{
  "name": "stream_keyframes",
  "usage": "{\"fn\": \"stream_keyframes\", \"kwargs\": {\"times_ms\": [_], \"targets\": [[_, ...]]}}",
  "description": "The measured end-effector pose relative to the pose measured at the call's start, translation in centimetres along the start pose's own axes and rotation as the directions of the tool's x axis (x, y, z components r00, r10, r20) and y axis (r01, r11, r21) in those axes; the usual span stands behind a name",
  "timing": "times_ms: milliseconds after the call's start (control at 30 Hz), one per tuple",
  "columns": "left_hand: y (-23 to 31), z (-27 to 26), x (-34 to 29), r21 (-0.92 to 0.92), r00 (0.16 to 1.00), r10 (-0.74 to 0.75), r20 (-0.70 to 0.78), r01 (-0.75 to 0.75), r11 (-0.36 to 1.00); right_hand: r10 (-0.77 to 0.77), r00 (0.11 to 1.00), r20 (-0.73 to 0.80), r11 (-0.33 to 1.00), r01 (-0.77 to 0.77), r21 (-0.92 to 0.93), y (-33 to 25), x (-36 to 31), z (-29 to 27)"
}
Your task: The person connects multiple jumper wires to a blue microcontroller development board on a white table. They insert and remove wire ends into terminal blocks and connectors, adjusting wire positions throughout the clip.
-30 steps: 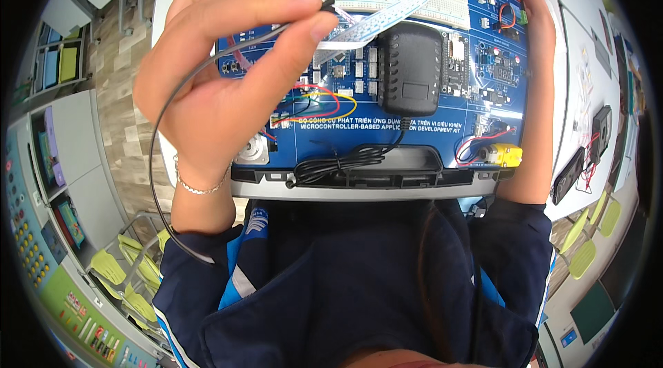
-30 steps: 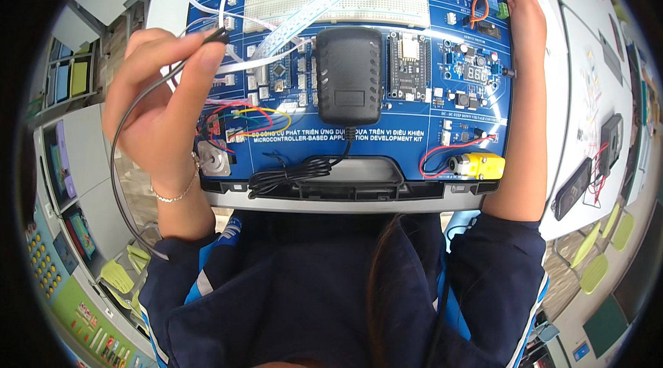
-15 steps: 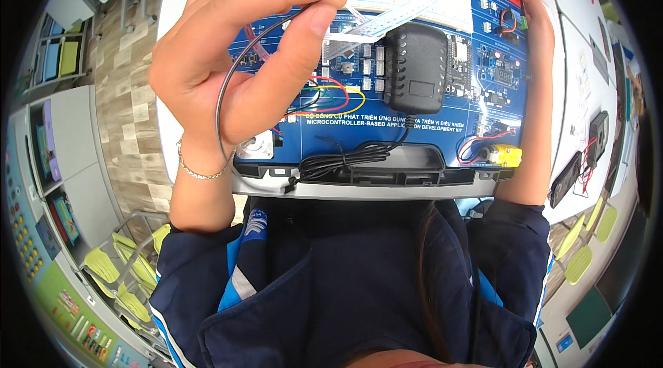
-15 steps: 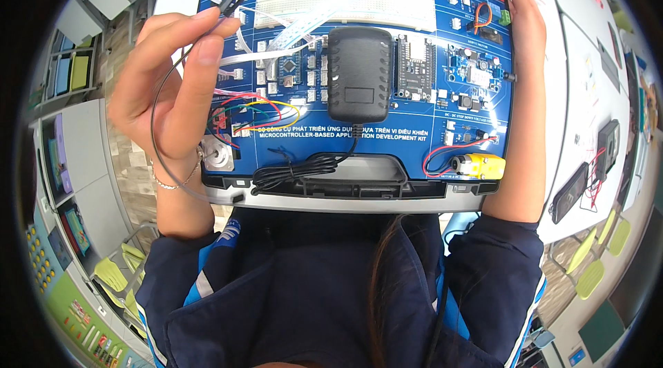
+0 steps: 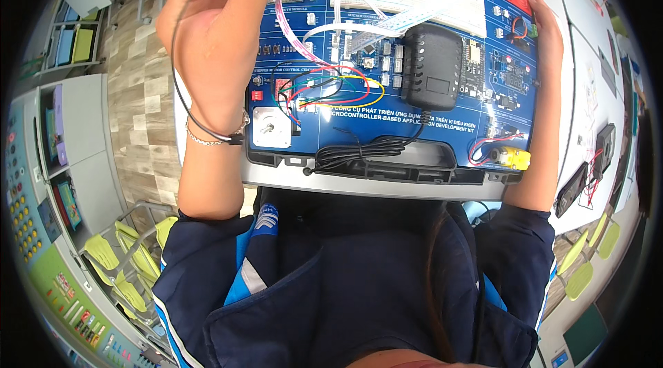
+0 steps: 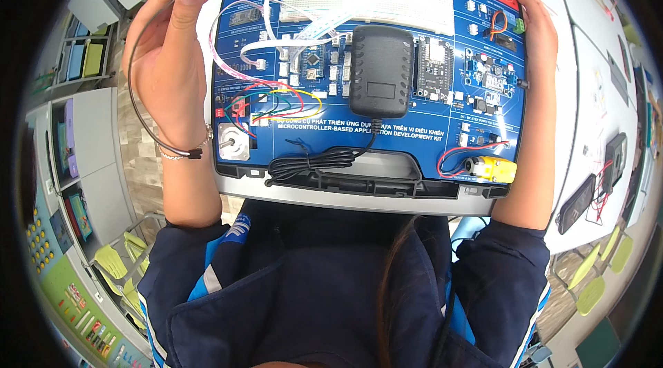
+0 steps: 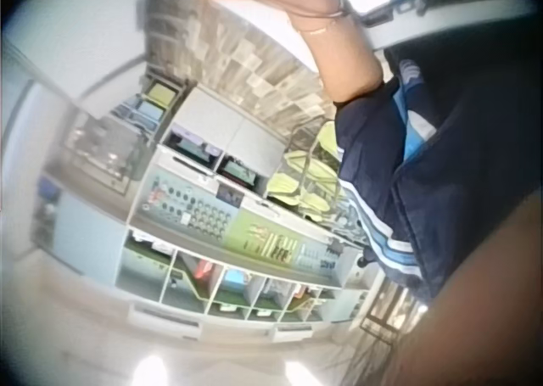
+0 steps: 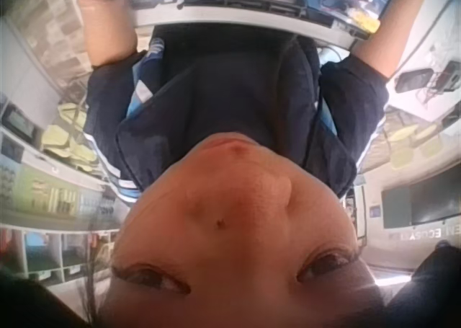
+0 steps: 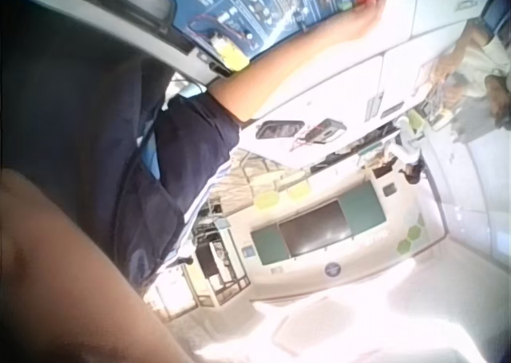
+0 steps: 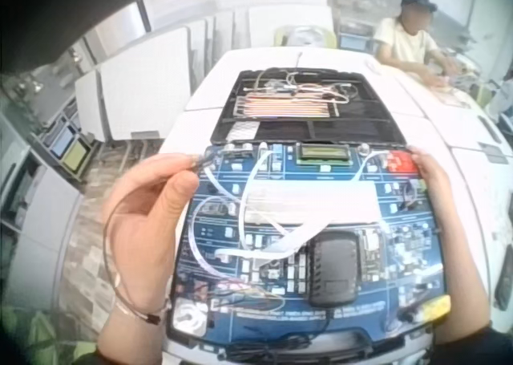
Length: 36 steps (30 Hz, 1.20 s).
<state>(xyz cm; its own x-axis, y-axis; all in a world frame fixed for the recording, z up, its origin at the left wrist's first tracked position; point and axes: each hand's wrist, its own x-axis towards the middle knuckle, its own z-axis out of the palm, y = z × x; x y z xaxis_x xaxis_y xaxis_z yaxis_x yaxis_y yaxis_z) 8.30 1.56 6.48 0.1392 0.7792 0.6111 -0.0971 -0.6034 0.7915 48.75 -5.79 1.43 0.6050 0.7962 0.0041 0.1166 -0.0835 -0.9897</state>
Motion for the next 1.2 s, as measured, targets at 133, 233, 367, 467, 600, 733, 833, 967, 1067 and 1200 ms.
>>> {"fn": "stream_keyframes", "kwargs": {"times_ms": [133, 233, 367, 467, 600, 733, 833, 967, 1067, 1200], "targets": [[-0.4, -0.5, 0.5, -0.023, 0.989, -0.134, 0.059, 0.135, 0.991, -0.061, 0.998, -0.002, 0.996, 0.061, -0.071, -0.6, -0.5, 0.3], [-1.0, -0.7, 0.5, 0.053, 0.975, -0.208, 0.076, 0.204, 0.978, -0.06, 0.998, 0.001, 0.995, 0.06, -0.076, -0.2, -0.5, 0.6], [-1.3, -0.9, 0.9, 0.134, 0.969, -0.218, 0.114, 0.203, 0.97, -0.062, 0.997, -0.038, 0.993, 0.058, -0.105, -0.9, -1.2, 1.1], [-0.8, -0.8, 0.8, 0.195, 0.968, -0.221, 0.118, 0.196, 0.961, -0.056, 0.997, -0.046, 0.995, 0.052, -0.08, -1.2, -1.4, 1.3], [-1.6, -0.9, 1.0, 0.132, 0.967, -0.236, 0.097, 0.223, 0.966, -0.028, 0.999, -0.031, 0.998, 0.026, -0.06, -0.6, -0.8, 0.6], [-1.9, -0.8, 1.1, 0.049, 0.951, -0.305, 0.04, 0.303, 0.952, -0.054, 0.998, -0.034, 0.995, 0.051, -0.085, -0.3, -0.5, 0.4], [-2.2, -1.1, 1.2, -0.118, 0.944, -0.326, 0.051, 0.33, 0.937, -0.091, 0.995, -0.032, 0.989, 0.087, -0.118, -0.5, -0.6, 0.6], [-2.1, -1.3, 1.0, -0.086, 0.952, -0.298, 0.071, 0.304, 0.949, -0.059, 0.998, -0.029, 0.995, 0.056, -0.087, -0.4, -0.5, 0.6], [-1.8, -1.0, 1.3, -0.066, 0.953, -0.294, 0.076, 0.299, 0.952, -0.036, 0.999, -0.036, 0.997, 0.033, -0.063, -1.1, -0.8, 0.3], [-0.2, 0.0, 0.9, -0.132, 0.929, -0.37, 0.034, 0.371, 0.919, -0.014, 1.0, -0.01, 0.999, 0.014, -0.031, -0.8, -0.5, 0.7]]}}
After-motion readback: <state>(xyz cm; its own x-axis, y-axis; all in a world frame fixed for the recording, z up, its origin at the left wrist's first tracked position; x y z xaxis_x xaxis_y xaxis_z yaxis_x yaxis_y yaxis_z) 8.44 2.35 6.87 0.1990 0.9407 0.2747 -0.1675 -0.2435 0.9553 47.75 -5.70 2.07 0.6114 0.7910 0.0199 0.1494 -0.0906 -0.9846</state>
